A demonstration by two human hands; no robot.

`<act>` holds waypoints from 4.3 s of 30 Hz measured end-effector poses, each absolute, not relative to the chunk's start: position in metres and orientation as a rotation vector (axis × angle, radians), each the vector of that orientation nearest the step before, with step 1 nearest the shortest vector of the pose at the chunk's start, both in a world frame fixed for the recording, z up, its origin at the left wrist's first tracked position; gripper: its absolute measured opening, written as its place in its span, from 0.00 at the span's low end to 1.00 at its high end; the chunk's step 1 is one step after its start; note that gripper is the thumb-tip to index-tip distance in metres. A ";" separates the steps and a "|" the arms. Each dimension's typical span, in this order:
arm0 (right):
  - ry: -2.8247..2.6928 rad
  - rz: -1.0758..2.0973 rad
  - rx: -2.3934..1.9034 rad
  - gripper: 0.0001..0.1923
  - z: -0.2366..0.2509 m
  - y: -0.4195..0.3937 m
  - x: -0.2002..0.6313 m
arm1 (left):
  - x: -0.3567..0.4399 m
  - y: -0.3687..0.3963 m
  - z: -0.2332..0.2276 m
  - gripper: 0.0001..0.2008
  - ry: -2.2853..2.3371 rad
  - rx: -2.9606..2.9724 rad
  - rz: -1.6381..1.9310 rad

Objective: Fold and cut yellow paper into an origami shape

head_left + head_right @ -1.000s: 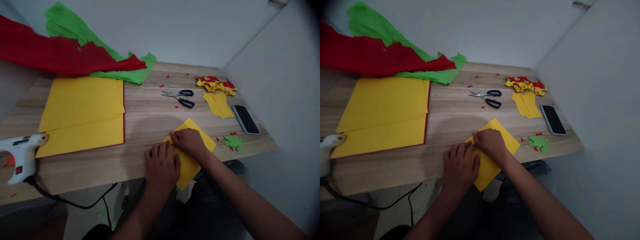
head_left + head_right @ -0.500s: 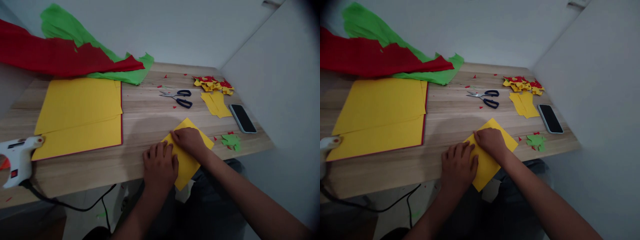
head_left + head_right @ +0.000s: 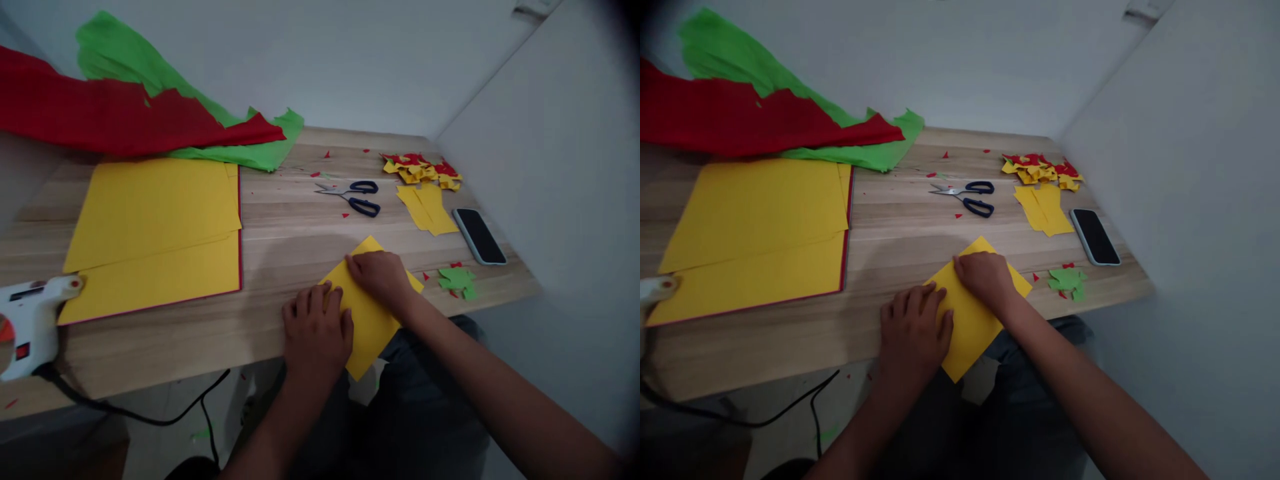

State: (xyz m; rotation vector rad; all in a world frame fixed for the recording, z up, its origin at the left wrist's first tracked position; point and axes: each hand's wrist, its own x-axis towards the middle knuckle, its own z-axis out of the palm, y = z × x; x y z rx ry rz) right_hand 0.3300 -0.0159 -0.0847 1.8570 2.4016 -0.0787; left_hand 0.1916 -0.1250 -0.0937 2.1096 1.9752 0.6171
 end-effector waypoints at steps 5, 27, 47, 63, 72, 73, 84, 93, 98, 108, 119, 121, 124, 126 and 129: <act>2.392 -0.156 1.879 0.27 -0.086 -0.020 0.328 | 0.191 -0.124 -0.094 0.15 1.967 2.111 0.615; 2.006 -1.421 1.688 0.20 -0.061 0.038 0.338 | 0.130 -0.032 -0.097 0.09 1.459 2.383 0.575; 1.888 -1.315 1.942 0.21 -0.053 0.053 0.381 | 0.130 -0.031 -0.100 0.05 1.409 2.282 0.660; 2.327 -0.874 1.766 0.22 -0.057 0.025 0.341 | 0.131 -0.031 -0.100 0.05 1.425 2.281 0.642; 2.423 -0.481 1.786 0.23 -0.072 0.018 0.351 | 0.130 -0.031 -0.101 0.06 1.423 2.273 0.637; 2.408 -0.494 1.797 0.23 -0.072 0.019 0.349 | 0.130 -0.031 -0.100 0.06 1.421 2.276 0.637; 2.187 -0.539 2.056 0.23 -0.062 0.032 0.394 | 0.130 -0.032 -0.099 0.05 1.426 2.292 0.653; 2.217 -0.549 2.112 0.23 -0.067 0.022 0.364 | 0.130 -0.032 -0.099 0.05 1.422 2.301 0.660; 2.133 -0.473 2.228 0.23 -0.070 0.021 0.375 | 0.130 -0.032 -0.100 0.06 1.428 2.298 0.662; 2.443 -0.430 2.124 0.16 -0.052 -0.037 0.377 | 0.127 -0.034 -0.098 0.06 1.382 2.275 0.712; 3.114 -0.512 1.424 0.12 -0.094 -0.131 0.402 | 0.125 -0.034 -0.095 0.06 1.356 1.946 1.026; 3.052 -0.641 1.707 0.10 -0.087 -0.125 0.395 | 0.122 -0.038 -0.090 0.09 1.415 1.776 1.223; 2.853 -0.972 2.198 0.06 -0.070 -0.118 0.382 | 0.126 -0.054 -0.078 0.12 1.515 1.467 1.545; 2.781 -1.227 2.302 0.09 -0.060 -0.115 0.371 | 0.139 -0.073 -0.068 0.12 1.506 1.310 1.648; 2.728 -1.824 2.250 0.13 -0.046 -0.115 0.354 | 0.169 -0.108 -0.056 0.12 1.352 1.241 1.541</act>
